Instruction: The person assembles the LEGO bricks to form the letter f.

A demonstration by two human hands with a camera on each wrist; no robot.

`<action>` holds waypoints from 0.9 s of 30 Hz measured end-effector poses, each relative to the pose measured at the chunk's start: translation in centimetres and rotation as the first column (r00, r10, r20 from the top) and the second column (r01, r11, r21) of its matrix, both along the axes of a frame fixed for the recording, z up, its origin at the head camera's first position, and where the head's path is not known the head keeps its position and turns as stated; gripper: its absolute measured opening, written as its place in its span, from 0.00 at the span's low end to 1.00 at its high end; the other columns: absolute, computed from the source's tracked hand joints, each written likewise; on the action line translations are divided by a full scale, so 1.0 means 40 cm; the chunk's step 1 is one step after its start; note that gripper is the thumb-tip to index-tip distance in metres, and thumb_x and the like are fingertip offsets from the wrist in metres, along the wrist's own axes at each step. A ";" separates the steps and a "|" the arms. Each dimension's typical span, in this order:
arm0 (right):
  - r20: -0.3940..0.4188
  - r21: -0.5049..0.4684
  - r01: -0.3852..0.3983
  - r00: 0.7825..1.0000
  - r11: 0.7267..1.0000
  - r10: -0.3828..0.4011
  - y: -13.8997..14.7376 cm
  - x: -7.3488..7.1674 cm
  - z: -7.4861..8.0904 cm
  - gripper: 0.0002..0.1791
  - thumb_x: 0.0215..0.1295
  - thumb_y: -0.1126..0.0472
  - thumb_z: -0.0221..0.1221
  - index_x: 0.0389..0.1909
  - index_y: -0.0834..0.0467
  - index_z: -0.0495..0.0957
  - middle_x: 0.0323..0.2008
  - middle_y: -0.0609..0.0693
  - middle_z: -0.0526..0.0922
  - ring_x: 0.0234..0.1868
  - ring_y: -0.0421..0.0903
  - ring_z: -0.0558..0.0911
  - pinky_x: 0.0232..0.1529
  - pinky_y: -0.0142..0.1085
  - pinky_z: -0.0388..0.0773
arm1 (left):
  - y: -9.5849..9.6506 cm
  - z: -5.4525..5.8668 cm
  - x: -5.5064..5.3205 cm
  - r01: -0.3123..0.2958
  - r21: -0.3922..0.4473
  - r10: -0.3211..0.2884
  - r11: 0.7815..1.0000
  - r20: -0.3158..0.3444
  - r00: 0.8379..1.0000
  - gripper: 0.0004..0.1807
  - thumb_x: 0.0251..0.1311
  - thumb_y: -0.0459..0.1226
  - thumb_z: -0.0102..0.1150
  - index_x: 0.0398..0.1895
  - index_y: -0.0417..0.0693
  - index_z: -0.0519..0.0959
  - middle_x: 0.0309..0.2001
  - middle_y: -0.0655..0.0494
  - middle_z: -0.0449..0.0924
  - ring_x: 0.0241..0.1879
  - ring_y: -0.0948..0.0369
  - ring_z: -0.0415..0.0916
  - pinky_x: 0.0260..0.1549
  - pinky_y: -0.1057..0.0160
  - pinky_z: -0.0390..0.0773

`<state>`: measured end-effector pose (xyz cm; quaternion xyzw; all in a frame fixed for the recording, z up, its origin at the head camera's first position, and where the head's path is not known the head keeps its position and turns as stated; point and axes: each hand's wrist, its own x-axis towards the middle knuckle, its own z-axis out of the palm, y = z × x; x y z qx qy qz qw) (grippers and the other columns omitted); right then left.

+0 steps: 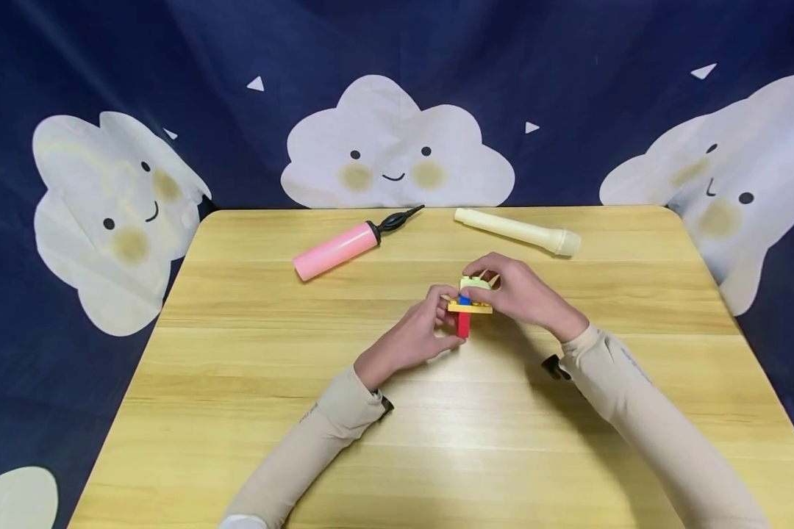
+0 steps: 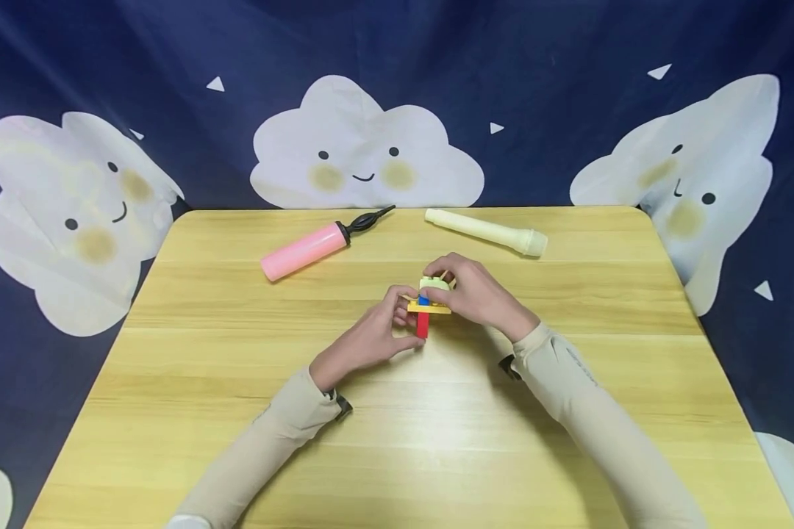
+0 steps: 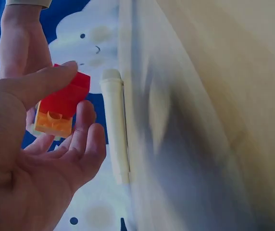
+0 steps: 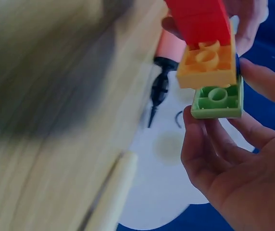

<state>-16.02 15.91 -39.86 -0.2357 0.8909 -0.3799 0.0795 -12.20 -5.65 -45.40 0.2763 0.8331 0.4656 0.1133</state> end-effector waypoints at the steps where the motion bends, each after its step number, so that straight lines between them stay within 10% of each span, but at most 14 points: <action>1: 0.000 -0.005 0.001 1.000 1.000 -0.001 0.000 -0.007 -0.007 0.16 0.66 0.58 0.66 0.52 0.62 0.81 0.47 0.55 0.83 0.45 0.52 0.79 0.47 0.48 0.78 | -0.001 0.000 -0.005 -0.012 -0.030 0.011 0.999 -0.025 1.000 0.36 0.57 0.34 0.72 0.64 0.46 0.60 0.49 0.48 0.75 0.48 0.56 0.79 0.51 0.59 0.78; 10: -0.006 -0.013 -0.034 0.999 0.999 0.034 0.002 -0.058 -0.073 0.16 0.76 0.65 0.51 0.56 0.70 0.79 0.51 0.65 0.81 0.51 0.59 0.80 0.52 0.53 0.77 | 0.007 -0.014 -0.056 -0.128 -0.331 0.048 0.935 -0.240 0.970 0.35 0.56 0.51 0.72 0.63 0.44 0.74 0.51 0.53 0.71 0.45 0.60 0.68 0.45 0.63 0.74; 27: 0.066 0.034 -0.069 0.996 0.997 0.067 0.002 -0.078 -0.122 0.15 0.75 0.68 0.52 0.53 0.70 0.81 0.45 0.62 0.82 0.40 0.52 0.76 0.41 0.43 0.73 | 0.023 -0.038 -0.075 -0.065 -0.413 0.004 0.908 -0.145 0.989 0.36 0.55 0.54 0.72 0.61 0.41 0.77 0.47 0.56 0.73 0.42 0.62 0.72 0.42 0.68 0.74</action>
